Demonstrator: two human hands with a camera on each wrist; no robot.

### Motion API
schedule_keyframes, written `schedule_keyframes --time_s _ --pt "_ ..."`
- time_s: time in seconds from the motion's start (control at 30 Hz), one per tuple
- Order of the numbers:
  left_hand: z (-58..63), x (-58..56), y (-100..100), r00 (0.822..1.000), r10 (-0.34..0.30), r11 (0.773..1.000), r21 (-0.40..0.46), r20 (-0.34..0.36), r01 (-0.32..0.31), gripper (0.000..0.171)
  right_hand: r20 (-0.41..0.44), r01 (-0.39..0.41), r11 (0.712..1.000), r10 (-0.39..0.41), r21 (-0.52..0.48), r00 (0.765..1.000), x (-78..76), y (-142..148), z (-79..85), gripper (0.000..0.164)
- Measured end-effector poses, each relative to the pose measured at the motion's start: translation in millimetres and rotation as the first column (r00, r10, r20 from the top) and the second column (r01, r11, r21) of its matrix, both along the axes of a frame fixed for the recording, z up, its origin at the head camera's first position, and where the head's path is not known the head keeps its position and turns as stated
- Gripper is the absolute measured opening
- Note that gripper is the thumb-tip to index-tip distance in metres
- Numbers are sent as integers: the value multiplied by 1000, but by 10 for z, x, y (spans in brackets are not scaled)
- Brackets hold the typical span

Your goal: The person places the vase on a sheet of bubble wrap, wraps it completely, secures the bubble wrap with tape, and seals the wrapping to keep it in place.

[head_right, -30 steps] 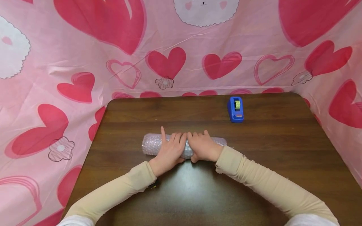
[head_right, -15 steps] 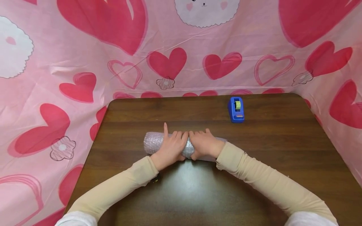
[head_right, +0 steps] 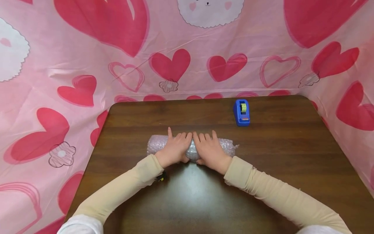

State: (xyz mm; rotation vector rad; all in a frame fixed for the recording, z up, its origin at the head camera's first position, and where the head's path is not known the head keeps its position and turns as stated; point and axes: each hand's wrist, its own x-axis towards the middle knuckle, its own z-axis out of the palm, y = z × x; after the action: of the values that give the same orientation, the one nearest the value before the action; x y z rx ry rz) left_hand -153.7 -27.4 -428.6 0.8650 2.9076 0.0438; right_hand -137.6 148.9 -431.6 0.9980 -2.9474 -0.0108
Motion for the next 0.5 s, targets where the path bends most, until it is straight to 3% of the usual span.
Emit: schedule_keyframes --time_s 0.3,0.5 --pt "-32 14 -11 1000 -13 1000 4 -7 13 96 -195 -3 1000 1 -9 981 68 -17 -160 114" --pt "-43 28 -30 1000 -22 999 28 -22 22 93 -248 -65 997 51 -46 967 16 -1 -227 102"
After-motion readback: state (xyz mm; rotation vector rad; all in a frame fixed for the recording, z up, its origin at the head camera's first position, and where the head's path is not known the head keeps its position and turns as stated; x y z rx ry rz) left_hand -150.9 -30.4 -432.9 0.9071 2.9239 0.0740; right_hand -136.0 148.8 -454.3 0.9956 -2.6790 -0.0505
